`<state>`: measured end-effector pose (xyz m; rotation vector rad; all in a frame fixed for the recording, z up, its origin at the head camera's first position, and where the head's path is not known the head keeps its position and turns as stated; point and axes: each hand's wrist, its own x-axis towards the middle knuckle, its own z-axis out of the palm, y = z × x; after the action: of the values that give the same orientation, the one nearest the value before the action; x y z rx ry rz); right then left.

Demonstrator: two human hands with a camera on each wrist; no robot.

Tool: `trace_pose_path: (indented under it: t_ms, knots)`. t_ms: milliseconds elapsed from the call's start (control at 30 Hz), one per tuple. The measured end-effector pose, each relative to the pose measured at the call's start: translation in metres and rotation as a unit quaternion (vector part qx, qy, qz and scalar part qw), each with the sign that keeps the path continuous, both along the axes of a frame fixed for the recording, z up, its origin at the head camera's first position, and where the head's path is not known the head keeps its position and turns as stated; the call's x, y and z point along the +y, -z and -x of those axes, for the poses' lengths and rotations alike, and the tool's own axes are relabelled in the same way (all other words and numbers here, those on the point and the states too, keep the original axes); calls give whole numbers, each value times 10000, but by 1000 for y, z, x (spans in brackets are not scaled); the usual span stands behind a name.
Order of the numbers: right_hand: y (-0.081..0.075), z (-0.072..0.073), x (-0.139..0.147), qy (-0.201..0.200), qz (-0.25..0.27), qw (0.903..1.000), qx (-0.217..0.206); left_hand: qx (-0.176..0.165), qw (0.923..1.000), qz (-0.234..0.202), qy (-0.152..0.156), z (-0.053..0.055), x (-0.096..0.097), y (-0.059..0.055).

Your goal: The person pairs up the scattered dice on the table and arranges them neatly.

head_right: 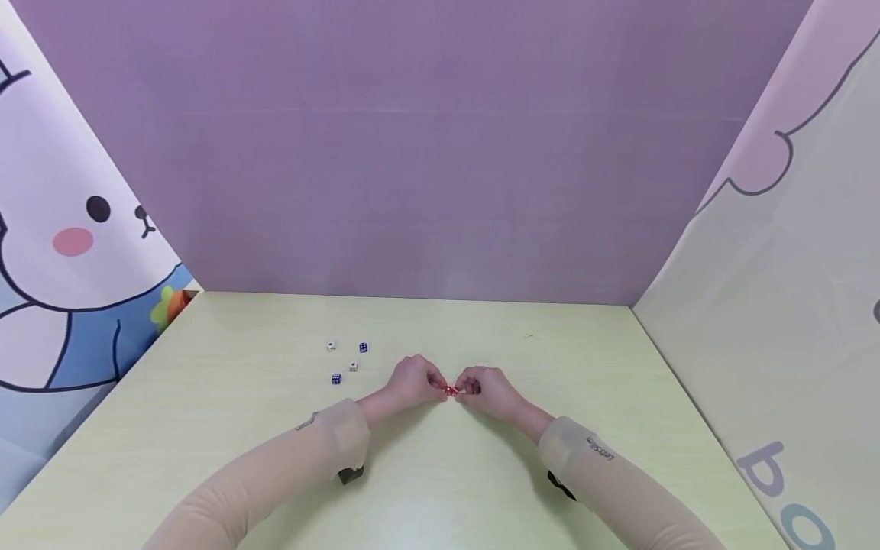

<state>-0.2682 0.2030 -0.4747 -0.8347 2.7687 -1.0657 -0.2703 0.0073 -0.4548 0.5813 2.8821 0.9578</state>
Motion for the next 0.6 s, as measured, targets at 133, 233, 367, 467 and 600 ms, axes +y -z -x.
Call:
trace_pose_path:
  t_ms: [133, 233, 367, 467, 600]
  knots:
    - [0, -1, 0, -5, 14, 10000, -13, -16, 9999, -130, 13, -2, -8, -4]
    - [0, -1, 0, -13, 3, 10000, -38, 18, 9999, -169, 15, -4, -21, -8]
    - [0, -2, -1, 35, -5, 9999, -106, -58, 9996, -247, -78, -7, -45, -12]
    - [-2, -3, -1, 50, 6, 9999, -142, -185, 9990, -323, -255, -9, -66, -14]
    - [-3, -5, -1, 64, 5, 9999, -154, -156, 9981, -354, -475, -9, -92, -17]
